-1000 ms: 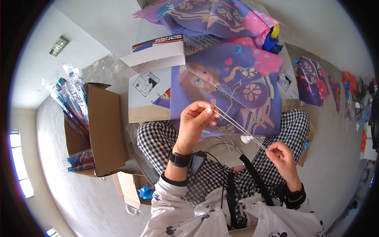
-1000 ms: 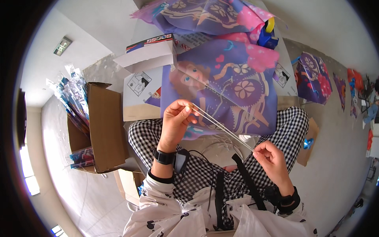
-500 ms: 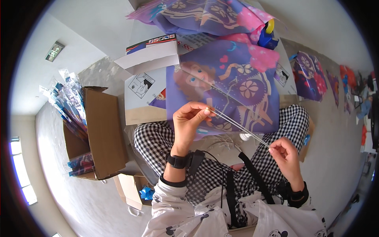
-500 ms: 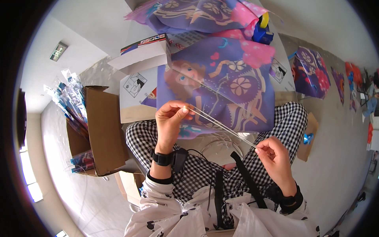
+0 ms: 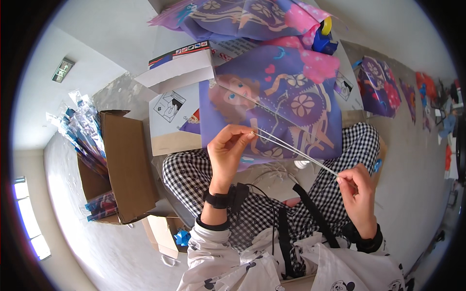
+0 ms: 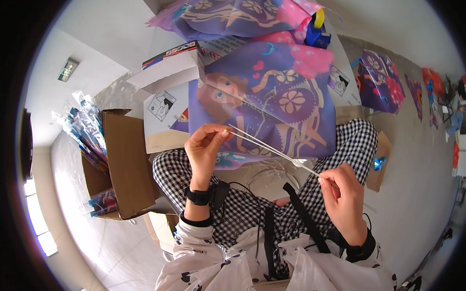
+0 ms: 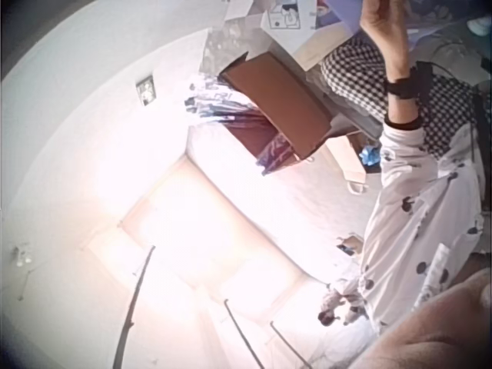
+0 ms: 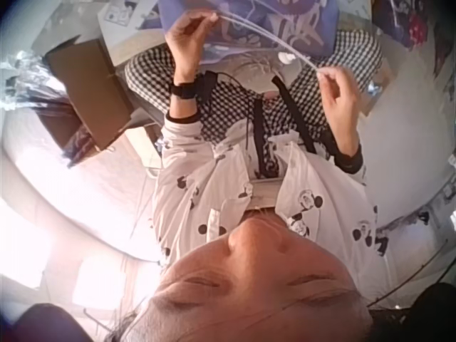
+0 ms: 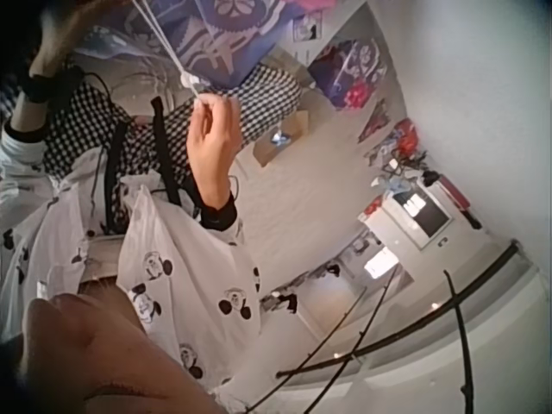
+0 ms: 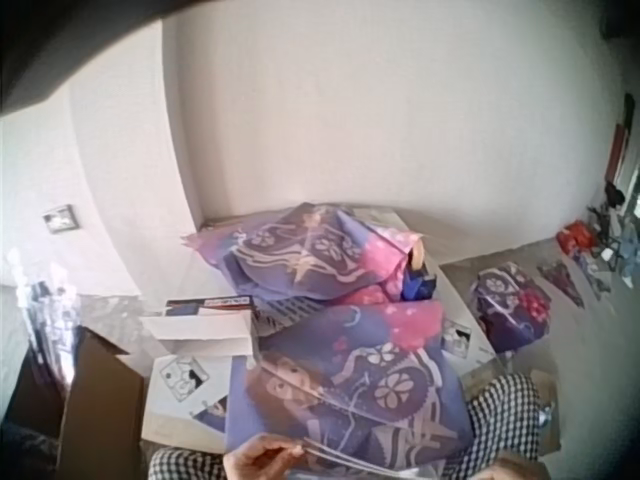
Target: Assembling a cartoon-themed kite by inserting plastic rods and securing the edges with adhesive tape.
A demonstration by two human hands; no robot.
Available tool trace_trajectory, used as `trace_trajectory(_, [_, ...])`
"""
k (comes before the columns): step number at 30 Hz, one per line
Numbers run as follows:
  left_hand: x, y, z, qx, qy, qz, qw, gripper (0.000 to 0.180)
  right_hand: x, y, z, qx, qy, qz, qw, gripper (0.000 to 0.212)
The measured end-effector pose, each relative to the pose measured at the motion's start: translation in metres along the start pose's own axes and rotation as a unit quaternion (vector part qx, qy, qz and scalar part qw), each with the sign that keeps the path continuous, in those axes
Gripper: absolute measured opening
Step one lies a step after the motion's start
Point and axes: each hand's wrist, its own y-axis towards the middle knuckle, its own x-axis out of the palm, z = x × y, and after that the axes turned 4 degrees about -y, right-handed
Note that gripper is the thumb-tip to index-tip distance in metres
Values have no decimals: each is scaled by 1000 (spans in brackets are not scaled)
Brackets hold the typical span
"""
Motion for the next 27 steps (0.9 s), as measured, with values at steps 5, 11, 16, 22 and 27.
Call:
trace_trajectory(5, [2, 3, -5, -5, 15, 34, 999, 7, 3, 2, -2, 10, 11, -15, 1000, 8])
trace_trajectory(11, [-5, 8, -9, -131, -172, 61, 974, 12, 15, 0, 8, 46, 62, -34, 996, 8])
trace_trajectory(16, [-11, 10, -13, -146, -232, 45, 961, 15, 20, -1, 11, 55, 85, -41, 994, 7])
trace_trajectory(22, [-7, 10, -11, -166, -217, 74, 959, 19, 24, -3, 16, 64, 93, -48, 992, 7])
trace_trajectory(27, [-8, 9, -17, -160, -195, 69, 965, 16, 26, -2, 16, 81, 93, -54, 991, 6])
